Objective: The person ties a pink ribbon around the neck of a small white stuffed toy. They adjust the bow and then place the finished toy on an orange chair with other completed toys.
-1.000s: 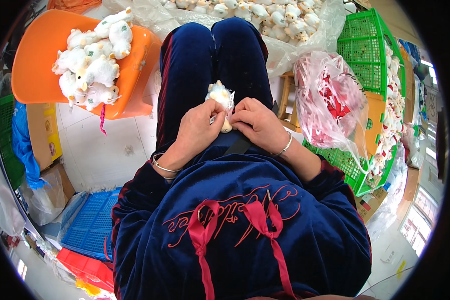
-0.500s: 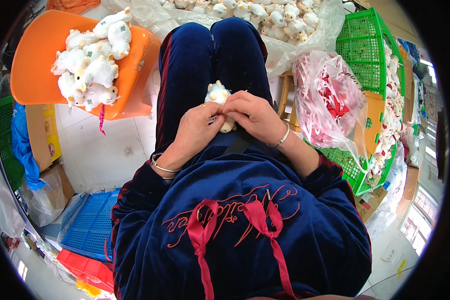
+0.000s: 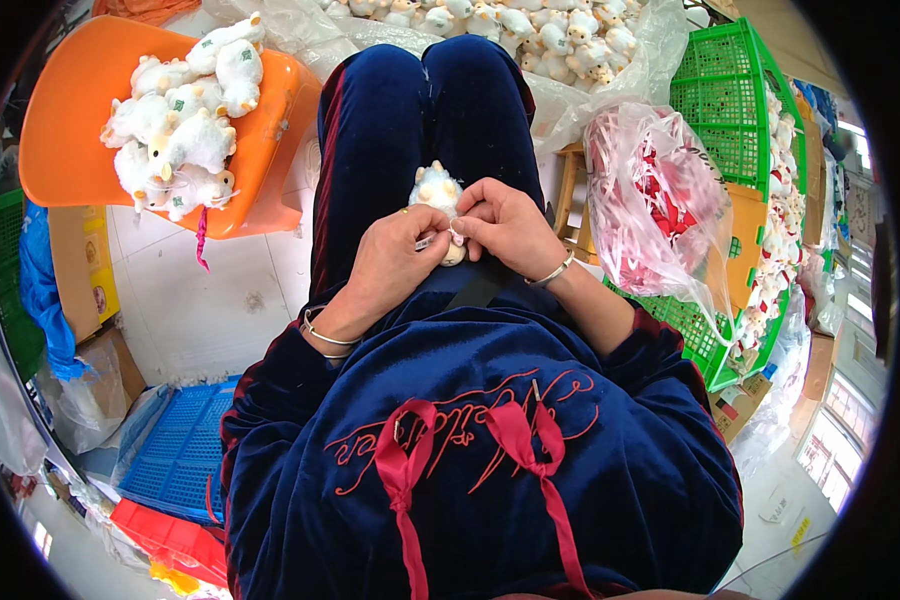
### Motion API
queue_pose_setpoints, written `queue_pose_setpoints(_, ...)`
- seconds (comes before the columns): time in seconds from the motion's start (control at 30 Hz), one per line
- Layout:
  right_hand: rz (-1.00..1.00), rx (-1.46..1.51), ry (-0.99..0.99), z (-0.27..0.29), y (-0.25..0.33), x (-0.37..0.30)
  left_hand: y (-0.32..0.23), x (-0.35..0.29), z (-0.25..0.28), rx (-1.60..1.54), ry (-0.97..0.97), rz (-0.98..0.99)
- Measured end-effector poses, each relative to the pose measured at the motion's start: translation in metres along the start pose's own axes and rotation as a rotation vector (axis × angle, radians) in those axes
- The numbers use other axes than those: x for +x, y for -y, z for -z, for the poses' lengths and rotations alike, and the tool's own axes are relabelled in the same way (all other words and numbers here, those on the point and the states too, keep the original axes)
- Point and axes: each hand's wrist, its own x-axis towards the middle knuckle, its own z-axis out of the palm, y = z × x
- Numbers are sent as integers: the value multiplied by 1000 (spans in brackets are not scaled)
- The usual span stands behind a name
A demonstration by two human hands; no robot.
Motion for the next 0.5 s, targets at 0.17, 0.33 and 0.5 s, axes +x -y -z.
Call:
queue_pose_setpoints(0.17,4,-16,16,3,-7,2,2,0,-3,-22,-47,-43)
queue_pose_setpoints(0.33,4,-125,46,8,-4,0,2,-1,-2,6,-33,-40)
queue_pose_setpoints(0.5,60,-120,78,6,-8,-4,2,-2,-5,17,-59,-21)
